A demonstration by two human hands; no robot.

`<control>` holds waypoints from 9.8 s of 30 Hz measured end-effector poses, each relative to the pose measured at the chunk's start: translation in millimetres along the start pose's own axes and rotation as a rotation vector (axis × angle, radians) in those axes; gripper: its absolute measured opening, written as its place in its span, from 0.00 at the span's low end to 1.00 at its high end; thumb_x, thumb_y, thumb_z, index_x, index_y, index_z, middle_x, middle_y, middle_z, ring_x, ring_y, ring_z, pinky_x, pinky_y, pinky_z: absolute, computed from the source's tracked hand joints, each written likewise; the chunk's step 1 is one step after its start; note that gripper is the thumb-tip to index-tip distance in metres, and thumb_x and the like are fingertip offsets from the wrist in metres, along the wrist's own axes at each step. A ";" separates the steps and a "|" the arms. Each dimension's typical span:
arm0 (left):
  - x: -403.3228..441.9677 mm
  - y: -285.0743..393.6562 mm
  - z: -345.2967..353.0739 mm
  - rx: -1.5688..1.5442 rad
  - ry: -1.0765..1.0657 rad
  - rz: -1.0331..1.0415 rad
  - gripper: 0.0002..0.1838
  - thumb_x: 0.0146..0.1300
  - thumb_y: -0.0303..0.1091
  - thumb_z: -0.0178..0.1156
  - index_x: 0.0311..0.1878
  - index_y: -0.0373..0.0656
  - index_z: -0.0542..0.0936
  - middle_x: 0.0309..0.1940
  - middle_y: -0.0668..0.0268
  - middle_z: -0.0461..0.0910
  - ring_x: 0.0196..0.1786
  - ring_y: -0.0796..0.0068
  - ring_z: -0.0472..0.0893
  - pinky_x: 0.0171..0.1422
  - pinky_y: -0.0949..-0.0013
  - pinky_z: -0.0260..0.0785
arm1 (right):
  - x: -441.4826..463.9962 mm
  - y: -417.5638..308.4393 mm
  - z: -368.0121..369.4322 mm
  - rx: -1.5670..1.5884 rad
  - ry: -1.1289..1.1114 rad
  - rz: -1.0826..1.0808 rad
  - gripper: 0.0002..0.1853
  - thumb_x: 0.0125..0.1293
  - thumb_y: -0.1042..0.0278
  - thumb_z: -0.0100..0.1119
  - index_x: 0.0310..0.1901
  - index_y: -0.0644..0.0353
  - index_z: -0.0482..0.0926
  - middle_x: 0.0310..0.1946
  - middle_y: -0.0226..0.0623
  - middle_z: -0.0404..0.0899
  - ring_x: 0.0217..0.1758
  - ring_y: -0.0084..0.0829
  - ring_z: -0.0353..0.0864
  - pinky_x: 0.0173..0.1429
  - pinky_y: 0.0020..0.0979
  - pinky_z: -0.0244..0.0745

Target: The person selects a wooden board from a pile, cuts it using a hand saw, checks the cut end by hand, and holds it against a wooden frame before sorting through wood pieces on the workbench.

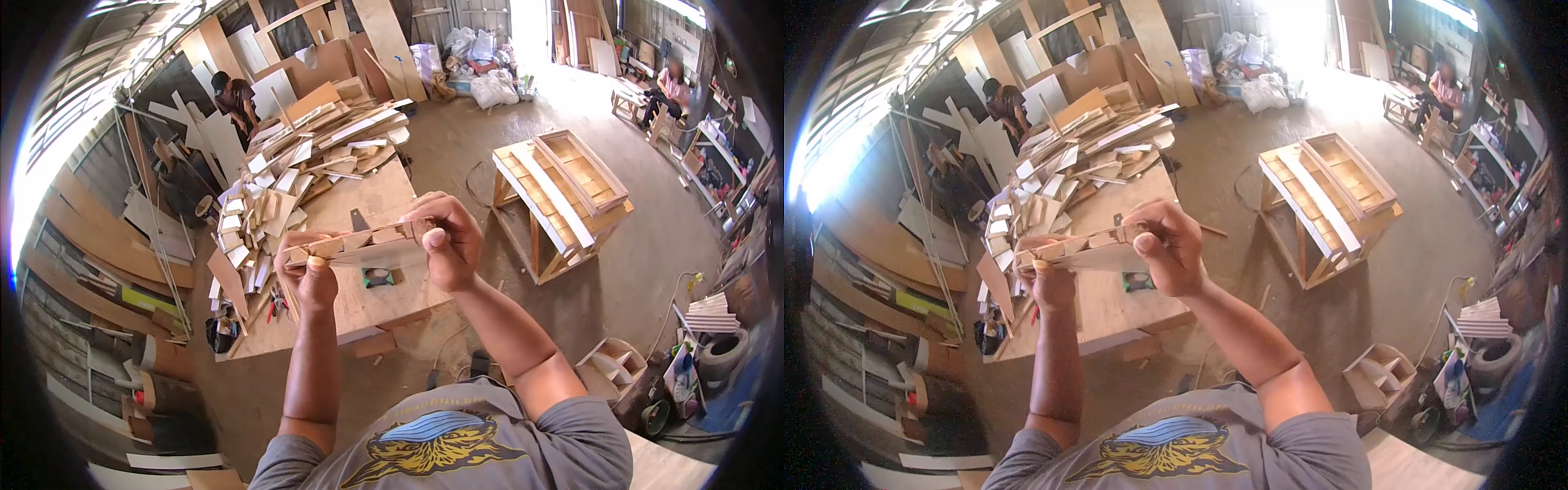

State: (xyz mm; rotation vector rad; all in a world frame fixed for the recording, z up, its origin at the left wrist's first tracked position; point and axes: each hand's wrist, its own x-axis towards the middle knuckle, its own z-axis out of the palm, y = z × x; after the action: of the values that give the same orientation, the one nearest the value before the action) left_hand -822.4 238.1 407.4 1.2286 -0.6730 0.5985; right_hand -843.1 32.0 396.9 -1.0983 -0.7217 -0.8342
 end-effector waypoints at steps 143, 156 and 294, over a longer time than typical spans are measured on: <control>215.9 -809.4 -162.0 1.128 0.940 -1.485 0.41 0.75 0.68 0.46 0.42 0.29 0.83 0.31 0.41 0.81 0.37 0.42 0.82 0.43 0.49 0.70 | 344.8 1146.0 -257.6 -0.521 -1.052 0.900 0.26 0.63 0.58 0.68 0.60 0.61 0.79 0.45 0.48 0.86 0.49 0.43 0.87 0.55 0.41 0.80; 217.2 -869.7 -196.4 1.158 1.150 -1.425 0.43 0.74 0.70 0.49 0.32 0.28 0.79 0.20 0.56 0.71 0.29 0.65 0.70 0.37 0.54 0.65 | 398.6 1364.7 -299.5 -1.117 -1.328 0.546 0.25 0.64 0.73 0.55 0.64 0.59 0.73 0.69 0.48 0.70 0.75 0.49 0.67 0.75 0.52 0.64; 161.2 -993.8 715.9 -0.053 -0.028 -1.532 0.52 0.69 0.77 0.45 0.76 0.36 0.66 0.71 0.58 0.70 0.72 0.61 0.69 0.77 0.60 0.60 | 25.0 403.9 -852.2 -1.390 0.688 1.328 0.29 0.58 0.49 0.76 0.57 0.54 0.81 0.48 0.43 0.85 0.54 0.45 0.84 0.59 0.43 0.78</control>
State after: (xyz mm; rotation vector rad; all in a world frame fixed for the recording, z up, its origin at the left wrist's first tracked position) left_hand -87.4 -680.4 30.0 1.3233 0.3330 -0.7093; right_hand -406.4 -692.0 -21.5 -1.8955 1.3430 -0.3392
